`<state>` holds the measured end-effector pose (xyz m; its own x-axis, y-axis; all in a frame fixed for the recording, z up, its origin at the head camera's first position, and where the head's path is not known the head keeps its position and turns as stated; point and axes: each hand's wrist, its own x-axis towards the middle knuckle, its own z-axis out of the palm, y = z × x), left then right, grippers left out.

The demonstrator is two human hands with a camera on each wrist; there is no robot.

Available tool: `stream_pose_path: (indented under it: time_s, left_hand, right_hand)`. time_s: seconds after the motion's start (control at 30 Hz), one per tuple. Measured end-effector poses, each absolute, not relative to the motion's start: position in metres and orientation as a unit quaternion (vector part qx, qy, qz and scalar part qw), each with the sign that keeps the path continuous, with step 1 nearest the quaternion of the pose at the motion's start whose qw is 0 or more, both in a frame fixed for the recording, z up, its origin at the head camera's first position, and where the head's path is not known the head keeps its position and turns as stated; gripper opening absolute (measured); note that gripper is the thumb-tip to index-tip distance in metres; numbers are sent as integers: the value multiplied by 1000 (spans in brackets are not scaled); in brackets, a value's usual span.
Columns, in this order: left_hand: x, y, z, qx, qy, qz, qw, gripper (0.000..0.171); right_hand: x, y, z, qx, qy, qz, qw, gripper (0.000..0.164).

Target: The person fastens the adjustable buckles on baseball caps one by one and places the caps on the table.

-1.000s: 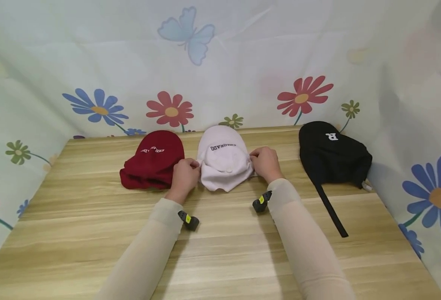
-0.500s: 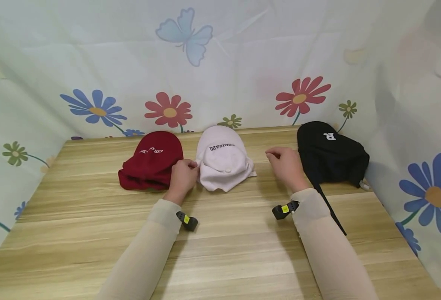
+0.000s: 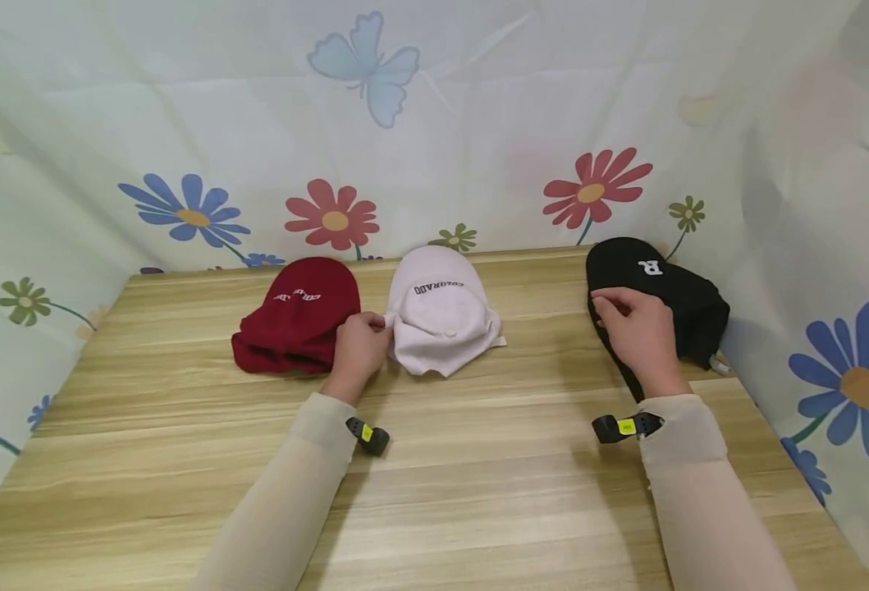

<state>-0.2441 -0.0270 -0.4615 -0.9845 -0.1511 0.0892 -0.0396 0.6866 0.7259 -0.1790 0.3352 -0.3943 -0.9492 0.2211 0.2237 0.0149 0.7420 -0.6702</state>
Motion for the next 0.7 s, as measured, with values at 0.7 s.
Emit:
stream_pose_path:
  time_s: [0.7]
  left_hand:
    - [-223,14,-420,-51,-882,-434,176,31]
  right_hand:
    - [-153,408,-391,-177,-872,422,173,41]
